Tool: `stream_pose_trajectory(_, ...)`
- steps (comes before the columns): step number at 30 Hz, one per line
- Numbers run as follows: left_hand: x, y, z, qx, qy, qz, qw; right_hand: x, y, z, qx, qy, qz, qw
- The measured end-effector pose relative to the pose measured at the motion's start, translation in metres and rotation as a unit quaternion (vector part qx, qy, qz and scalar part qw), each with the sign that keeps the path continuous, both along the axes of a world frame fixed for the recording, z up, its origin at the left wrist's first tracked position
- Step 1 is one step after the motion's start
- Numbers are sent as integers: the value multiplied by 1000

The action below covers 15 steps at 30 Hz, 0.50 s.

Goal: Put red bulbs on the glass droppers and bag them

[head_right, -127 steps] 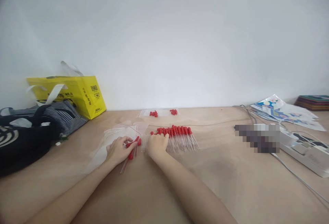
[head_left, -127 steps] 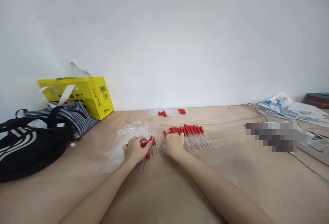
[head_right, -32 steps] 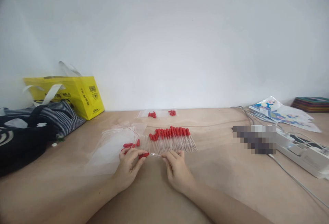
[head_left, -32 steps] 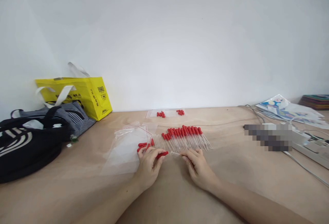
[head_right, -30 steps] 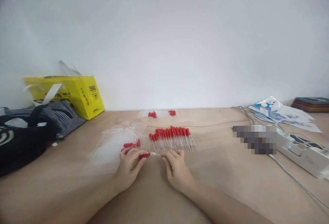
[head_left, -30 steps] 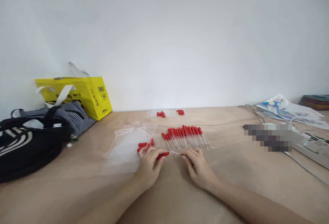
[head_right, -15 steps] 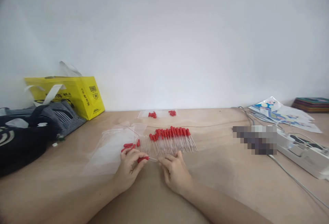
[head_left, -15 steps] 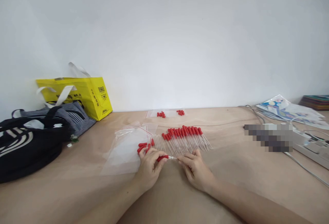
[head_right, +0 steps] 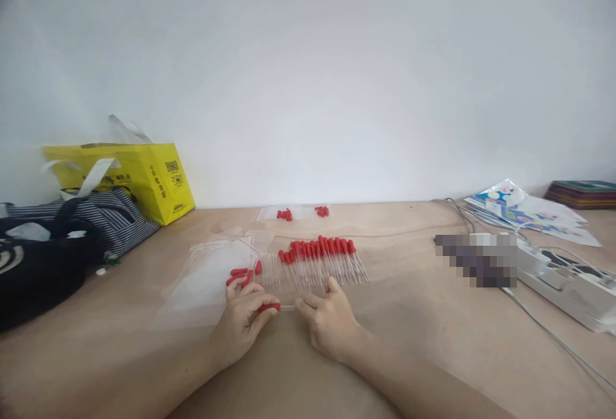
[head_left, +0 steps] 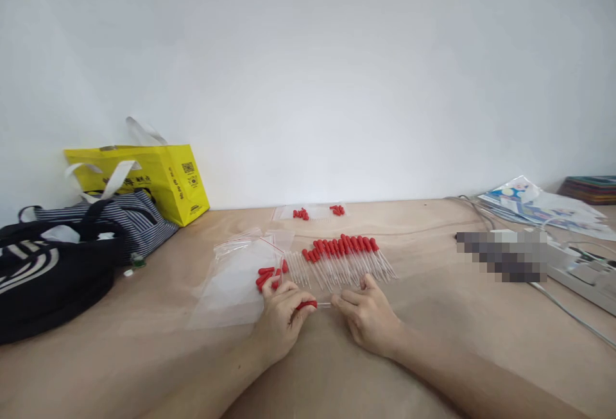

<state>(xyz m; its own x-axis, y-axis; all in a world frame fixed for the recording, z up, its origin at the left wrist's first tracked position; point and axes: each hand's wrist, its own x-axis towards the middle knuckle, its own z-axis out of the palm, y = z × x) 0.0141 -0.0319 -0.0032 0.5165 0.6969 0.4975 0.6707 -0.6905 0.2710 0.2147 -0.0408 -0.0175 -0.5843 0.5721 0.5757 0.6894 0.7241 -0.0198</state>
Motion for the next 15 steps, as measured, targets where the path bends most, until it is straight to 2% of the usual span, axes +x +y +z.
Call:
stream_pose_trajectory(8, 2, -3, 0, 34, 5, -10, 999, -7, -3, 0, 6, 64, 1, 998)
stream_pose_trajectory(15, 6, -7, 3, 47, 13, -31, 998, -13, -2, -1, 7, 57, 19, 998)
